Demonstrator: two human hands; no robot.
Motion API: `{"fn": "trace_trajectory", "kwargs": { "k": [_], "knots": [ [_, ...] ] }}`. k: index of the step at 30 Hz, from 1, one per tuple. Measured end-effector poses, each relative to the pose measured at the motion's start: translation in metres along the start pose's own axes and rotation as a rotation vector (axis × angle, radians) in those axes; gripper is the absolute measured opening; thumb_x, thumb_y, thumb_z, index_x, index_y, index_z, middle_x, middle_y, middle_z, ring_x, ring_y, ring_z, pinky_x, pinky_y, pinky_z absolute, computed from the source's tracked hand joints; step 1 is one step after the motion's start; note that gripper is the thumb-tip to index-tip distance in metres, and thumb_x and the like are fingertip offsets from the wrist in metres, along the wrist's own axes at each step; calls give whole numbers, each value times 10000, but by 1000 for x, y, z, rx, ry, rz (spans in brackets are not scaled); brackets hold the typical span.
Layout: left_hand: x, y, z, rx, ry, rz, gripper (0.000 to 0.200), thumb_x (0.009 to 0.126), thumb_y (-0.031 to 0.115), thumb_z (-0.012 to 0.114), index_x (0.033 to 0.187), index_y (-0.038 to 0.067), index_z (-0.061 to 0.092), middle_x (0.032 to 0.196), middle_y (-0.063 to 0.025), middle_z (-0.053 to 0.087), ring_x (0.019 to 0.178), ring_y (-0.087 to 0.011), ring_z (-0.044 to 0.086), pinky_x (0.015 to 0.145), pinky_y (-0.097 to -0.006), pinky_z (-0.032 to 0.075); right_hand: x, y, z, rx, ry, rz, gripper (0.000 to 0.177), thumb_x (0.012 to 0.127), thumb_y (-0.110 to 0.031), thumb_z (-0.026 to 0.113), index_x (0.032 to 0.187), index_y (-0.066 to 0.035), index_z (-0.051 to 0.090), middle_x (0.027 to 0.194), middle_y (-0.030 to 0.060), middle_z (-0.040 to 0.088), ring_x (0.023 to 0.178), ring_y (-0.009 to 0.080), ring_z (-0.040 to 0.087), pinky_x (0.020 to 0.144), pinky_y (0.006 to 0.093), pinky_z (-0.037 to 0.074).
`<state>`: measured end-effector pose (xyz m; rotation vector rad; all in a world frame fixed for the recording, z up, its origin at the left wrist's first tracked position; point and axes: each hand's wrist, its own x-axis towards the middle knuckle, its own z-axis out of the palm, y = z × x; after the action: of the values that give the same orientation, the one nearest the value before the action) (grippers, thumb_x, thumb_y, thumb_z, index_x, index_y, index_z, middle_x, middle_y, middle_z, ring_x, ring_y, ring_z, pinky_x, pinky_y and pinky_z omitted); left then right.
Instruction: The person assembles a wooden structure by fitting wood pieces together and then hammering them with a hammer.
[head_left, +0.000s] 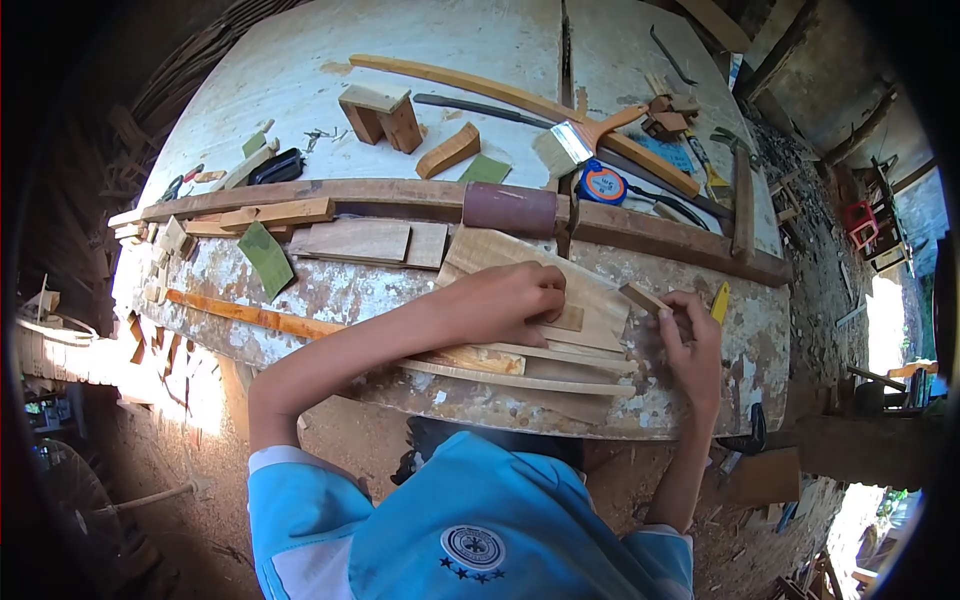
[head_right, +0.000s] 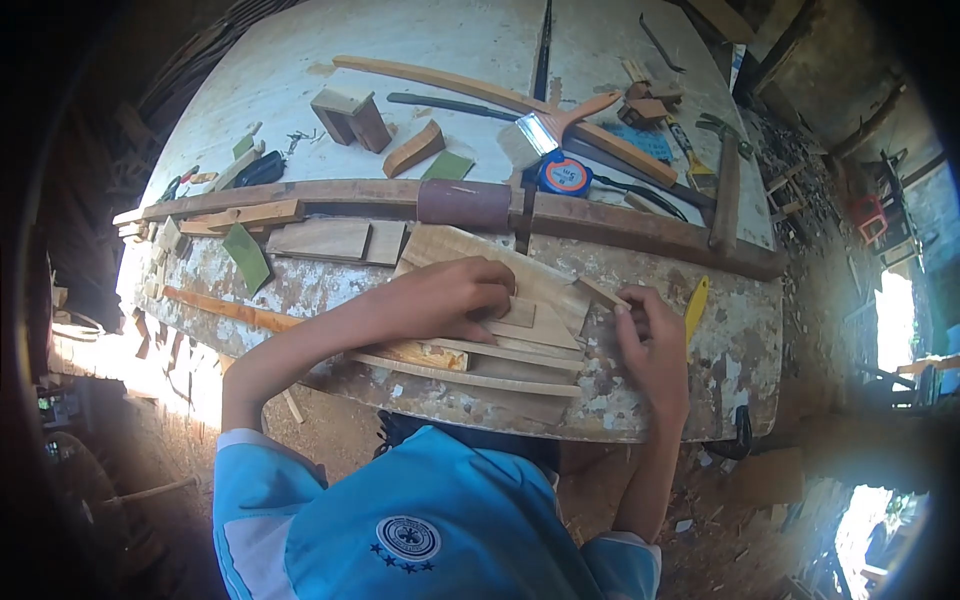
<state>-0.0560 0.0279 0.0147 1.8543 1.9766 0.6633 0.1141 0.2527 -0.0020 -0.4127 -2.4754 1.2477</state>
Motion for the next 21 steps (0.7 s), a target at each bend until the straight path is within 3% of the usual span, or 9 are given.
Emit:
{"fn": "trace_trajectory", "kwargs": {
  "k": [1, 4, 10, 11, 14, 17, 21],
  "knots": [
    [4, 2, 0, 29, -68, -28, 366, 734, 182, 707, 1028, 3, 581, 1020, -141, 596, 1019, -333, 559, 883, -409, 457, -4, 0, -2, 147, -17, 97, 175, 852, -11, 563, 1025, 16, 561, 901, 83, 628, 739, 151, 646, 607, 261, 506],
    [6, -2, 3, 6, 35, -9, 386, 735, 184, 703, 1056, -6, 600, 994, -162, 621, 967, -342, 580, 847, -409, 471, -9, 1, -1, 338, 36, 73, 160, 830, 22, 572, 990, 27, 577, 933, 78, 621, 804, 145, 634, 650, 256, 505],
    [13, -13, -2, -500, 326, -314, 362, 767, 242, 716, 1021, -12, 674, 907, -177, 687, 799, -227, 667, 743, -305, 496, 5, -19, -9, 79, -63, -222, 180, 723, 13, 645, 902, 1, 628, 938, 105, 615, 905, 216, 616, 792, 307, 477],
    [13, -15, -2, -609, 325, -345, 354, 790, 242, 722, 1037, -6, 672, 922, -133, 700, 828, -126, 639, 748, -257, 480, 8, -23, -8, 11, -80, -305, 206, 680, -21, 682, 882, -45, 657, 1063, 116, 584, 1021, 267, 568, 861, 345, 442],
    [13, -2, -12, -884, 328, -395, 309, 799, 200, 724, 1032, 2, 680, 917, -101, 701, 827, -101, 619, 763, -234, 472, 19, -40, 4, -61, -3, -487, 236, 643, -19, 713, 867, -88, 685, 1209, 117, 514, 1152, 293, 484, 944, 383, 398],
    [8, 10, -21, -971, 330, -389, 271, 801, 179, 727, 1018, 19, 692, 931, -82, 697, 868, -87, 602, 796, -225, 459, 27, -39, 8, -48, 69, -636, 280, 601, -24, 744, 857, -130, 702, 1300, 115, 439, 1226, 313, 412, 997, 418, 364],
    [1, 22, -26, -1061, 296, -369, 227, 806, 160, 720, 983, 19, 703, 948, -80, 694, 888, -81, 597, 810, -233, 463, 29, -56, 9, -49, 54, -740, 302, 583, -10, 749, 858, -127, 703, 1239, 115, 489, 1187, 321, 457, 991, 414, 388]
  ]
}}
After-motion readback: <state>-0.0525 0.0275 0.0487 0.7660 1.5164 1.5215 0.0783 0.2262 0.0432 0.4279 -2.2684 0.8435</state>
